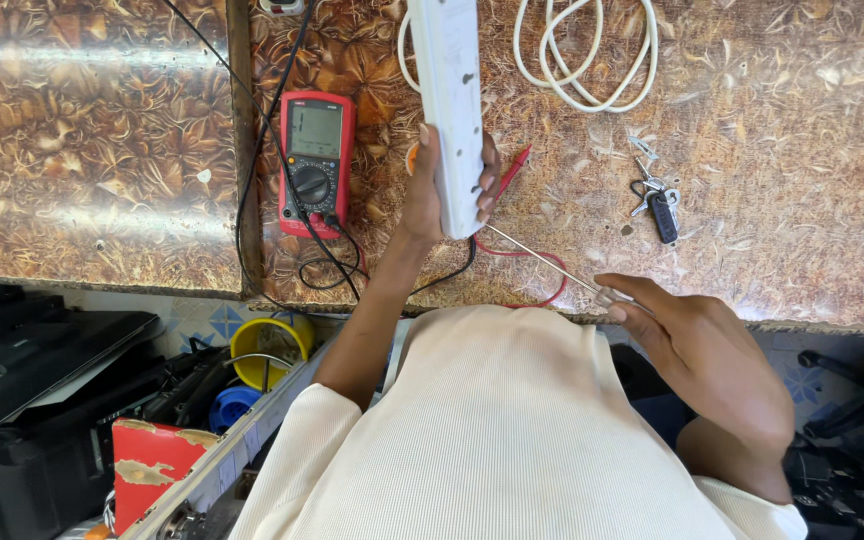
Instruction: The person uses a screwdriver to loosen and tighten screws on a white electrical extension cord and its plug. The person repeatedly opens and closes the extension housing and plug casing while manipulating the internal components.
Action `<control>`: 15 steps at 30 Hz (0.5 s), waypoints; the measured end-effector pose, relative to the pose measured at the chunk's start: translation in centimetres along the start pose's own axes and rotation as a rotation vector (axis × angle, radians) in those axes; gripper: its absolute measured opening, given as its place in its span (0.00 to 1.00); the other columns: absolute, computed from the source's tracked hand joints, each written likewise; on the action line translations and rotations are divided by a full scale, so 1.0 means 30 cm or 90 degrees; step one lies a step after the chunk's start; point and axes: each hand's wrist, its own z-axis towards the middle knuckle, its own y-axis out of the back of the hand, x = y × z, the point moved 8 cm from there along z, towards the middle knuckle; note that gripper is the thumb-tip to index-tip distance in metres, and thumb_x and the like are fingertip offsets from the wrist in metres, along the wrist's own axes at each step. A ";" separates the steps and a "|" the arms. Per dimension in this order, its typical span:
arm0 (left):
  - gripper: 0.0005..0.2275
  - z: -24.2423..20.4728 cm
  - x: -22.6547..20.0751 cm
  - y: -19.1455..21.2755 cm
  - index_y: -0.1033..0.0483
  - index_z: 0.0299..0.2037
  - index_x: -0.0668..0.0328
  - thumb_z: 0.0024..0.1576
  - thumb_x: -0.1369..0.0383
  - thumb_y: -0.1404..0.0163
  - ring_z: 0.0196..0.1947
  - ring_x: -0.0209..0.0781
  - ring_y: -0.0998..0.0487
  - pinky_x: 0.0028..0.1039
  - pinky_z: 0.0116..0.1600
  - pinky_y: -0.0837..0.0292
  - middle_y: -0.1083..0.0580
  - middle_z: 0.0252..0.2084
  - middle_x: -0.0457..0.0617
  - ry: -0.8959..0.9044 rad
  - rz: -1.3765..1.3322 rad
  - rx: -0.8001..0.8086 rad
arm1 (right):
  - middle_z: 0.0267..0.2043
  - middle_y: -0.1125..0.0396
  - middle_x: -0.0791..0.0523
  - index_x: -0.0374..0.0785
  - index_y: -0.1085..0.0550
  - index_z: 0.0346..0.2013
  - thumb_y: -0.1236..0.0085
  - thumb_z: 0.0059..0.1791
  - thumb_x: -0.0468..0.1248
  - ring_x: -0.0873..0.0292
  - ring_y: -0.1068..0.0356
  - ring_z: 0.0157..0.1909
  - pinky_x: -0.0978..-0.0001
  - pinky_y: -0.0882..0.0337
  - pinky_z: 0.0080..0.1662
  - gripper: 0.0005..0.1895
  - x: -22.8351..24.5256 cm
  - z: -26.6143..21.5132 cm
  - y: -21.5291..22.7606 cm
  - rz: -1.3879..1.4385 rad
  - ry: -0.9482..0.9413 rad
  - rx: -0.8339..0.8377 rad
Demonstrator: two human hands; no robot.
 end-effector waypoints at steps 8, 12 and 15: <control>0.42 -0.021 -0.085 0.018 0.42 0.70 0.73 0.60 0.37 0.63 0.19 0.41 0.32 0.33 0.23 0.30 0.32 0.25 0.50 -0.070 -0.052 0.005 | 0.35 0.26 0.57 0.49 0.32 0.67 0.59 0.55 0.45 0.51 0.27 0.30 0.61 0.31 0.39 0.25 -0.120 -0.043 0.091 0.021 0.070 -0.063; 0.42 -0.043 -0.086 0.038 0.51 0.76 0.68 0.61 0.38 0.65 0.19 0.47 0.29 0.37 0.25 0.28 0.27 0.31 0.58 -0.068 -0.118 0.017 | 0.42 0.34 0.47 0.23 0.39 0.60 0.56 0.60 0.27 0.56 0.31 0.41 0.71 0.26 0.42 0.14 -0.146 0.085 0.140 0.380 0.261 -0.219; 0.40 -0.054 -0.069 0.067 0.51 0.76 0.68 0.63 0.41 0.63 0.24 0.49 0.25 0.39 0.28 0.23 0.26 0.38 0.55 -0.070 -0.119 -0.015 | 0.40 0.38 0.57 0.39 0.39 0.50 0.47 0.54 0.29 0.66 0.45 0.33 0.74 0.44 0.36 0.13 -0.151 0.298 0.075 0.383 0.135 -0.326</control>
